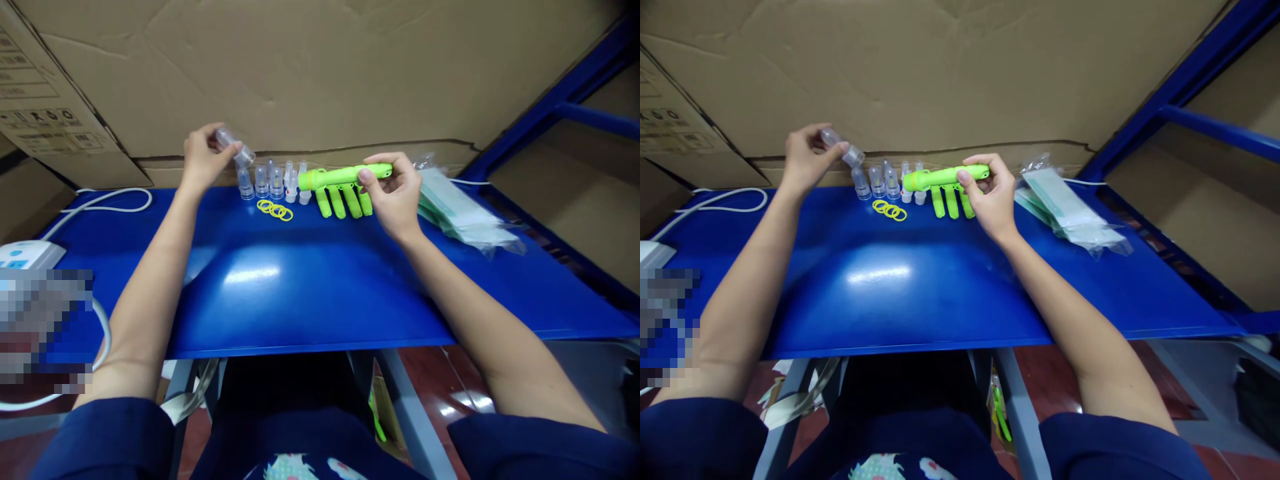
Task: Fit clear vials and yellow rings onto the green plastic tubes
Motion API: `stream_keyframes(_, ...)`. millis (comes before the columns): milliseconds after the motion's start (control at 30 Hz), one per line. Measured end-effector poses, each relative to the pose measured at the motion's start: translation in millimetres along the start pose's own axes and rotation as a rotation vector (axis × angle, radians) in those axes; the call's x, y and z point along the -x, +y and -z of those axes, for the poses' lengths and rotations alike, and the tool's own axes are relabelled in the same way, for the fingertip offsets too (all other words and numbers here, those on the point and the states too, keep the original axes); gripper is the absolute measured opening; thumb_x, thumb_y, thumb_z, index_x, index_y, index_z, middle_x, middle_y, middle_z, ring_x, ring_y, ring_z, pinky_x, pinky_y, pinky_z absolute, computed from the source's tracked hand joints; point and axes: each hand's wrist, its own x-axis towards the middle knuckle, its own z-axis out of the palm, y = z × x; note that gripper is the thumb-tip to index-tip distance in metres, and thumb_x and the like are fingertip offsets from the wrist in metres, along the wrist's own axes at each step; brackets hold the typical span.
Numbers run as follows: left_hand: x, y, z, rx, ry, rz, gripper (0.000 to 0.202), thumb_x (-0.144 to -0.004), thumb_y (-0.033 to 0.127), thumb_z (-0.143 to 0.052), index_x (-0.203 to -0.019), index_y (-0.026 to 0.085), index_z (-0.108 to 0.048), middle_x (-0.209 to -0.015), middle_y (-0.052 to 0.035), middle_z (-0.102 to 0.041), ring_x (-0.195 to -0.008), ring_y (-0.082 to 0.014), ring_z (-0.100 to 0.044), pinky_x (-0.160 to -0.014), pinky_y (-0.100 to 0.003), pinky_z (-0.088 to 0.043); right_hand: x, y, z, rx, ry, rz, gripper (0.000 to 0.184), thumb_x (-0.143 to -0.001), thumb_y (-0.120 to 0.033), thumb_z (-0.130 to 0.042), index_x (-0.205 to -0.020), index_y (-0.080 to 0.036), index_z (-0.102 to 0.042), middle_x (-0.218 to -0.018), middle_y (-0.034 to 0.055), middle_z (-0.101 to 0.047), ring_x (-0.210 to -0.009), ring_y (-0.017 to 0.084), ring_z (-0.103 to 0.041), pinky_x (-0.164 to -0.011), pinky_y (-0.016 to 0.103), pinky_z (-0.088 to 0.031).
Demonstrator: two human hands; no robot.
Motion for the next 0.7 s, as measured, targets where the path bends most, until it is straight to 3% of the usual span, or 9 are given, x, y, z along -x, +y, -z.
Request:
stream_keyframes(133,3,-33,6.2,-0.042,-0.077,0.118,0.063,-0.076,0.051,-0.080,-0.121,0.011,-0.060,-0.094,0.0032,-0.067,-0.081,-0.0082,-0.053,-0.087,-0.035,-0.051,2,2,-3,0.007,-0.014,0.003,0.050,-0.085,-0.071,-0.065,-0.104,-0.025,-0.063,-0.094,0.0043,-0.066,-0.086,0.020,-0.069,-0.074,0.036,-0.062)
stream_keyframes(233,10,-44,-7.2,-0.076,-0.067,0.180,0.053,-0.074,0.023,-0.081,-0.122,0.010,-0.061,-0.100,-0.0005,-0.068,-0.075,-0.0083,-0.057,-0.085,-0.034,-0.054,4,3,-5,0.018,-0.034,-0.005,0.049,-0.084,-0.071,-0.066,-0.102,-0.025,-0.062,-0.093,0.0037,-0.066,-0.082,0.019,-0.068,-0.070,0.034,-0.060)
stream_keyframes(300,13,-46,-16.6,-0.070,-0.077,0.201,0.060,-0.071,0.013,-0.079,-0.127,0.009,-0.059,-0.107,-0.0059,-0.070,-0.078,-0.0118,-0.063,-0.083,-0.033,-0.056,5,3,-5,0.027,-0.051,-0.018,0.049,-0.084,-0.071,-0.066,-0.102,-0.026,-0.062,-0.091,0.0032,-0.066,-0.079,0.018,-0.068,-0.067,0.033,-0.059)
stream_keyframes(400,12,-46,-21.6,-0.066,-0.115,0.196,0.058,-0.073,0.012,-0.075,-0.128,0.011,-0.058,-0.119,-0.0112,-0.070,-0.094,-0.0206,-0.070,-0.087,-0.034,-0.059,6,2,-6,0.039,-0.070,-0.037,0.049,-0.083,-0.071,-0.067,-0.102,-0.026,-0.062,-0.091,0.0030,-0.067,-0.078,0.018,-0.068,-0.067,0.033,-0.058)
stream_keyframes(533,4,-39,-14.2,-0.195,-0.104,0.173,0.044,-0.079,0.012,-0.069,-0.122,0.010,-0.059,-0.132,-0.0153,-0.062,-0.120,-0.0278,-0.063,-0.110,-0.042,-0.050,8,1,-8,0.040,-0.078,-0.056,0.051,-0.081,-0.072,-0.069,-0.101,-0.026,-0.062,-0.095,0.0033,-0.069,-0.080,0.019,-0.069,-0.067,0.034,-0.058)
stream_keyframes(700,3,-1,-5.9,-0.222,-0.116,0.148,0.034,-0.084,0.018,-0.068,-0.116,0.012,-0.058,-0.131,-0.0154,-0.059,-0.122,-0.0318,-0.058,-0.114,-0.057,-0.043,11,0,-12,-0.039,-0.096,-0.091,0.051,-0.078,-0.072,-0.072,-0.099,-0.026,-0.062,-0.093,0.0018,-0.069,-0.077,0.018,-0.069,-0.067,0.034,-0.058)
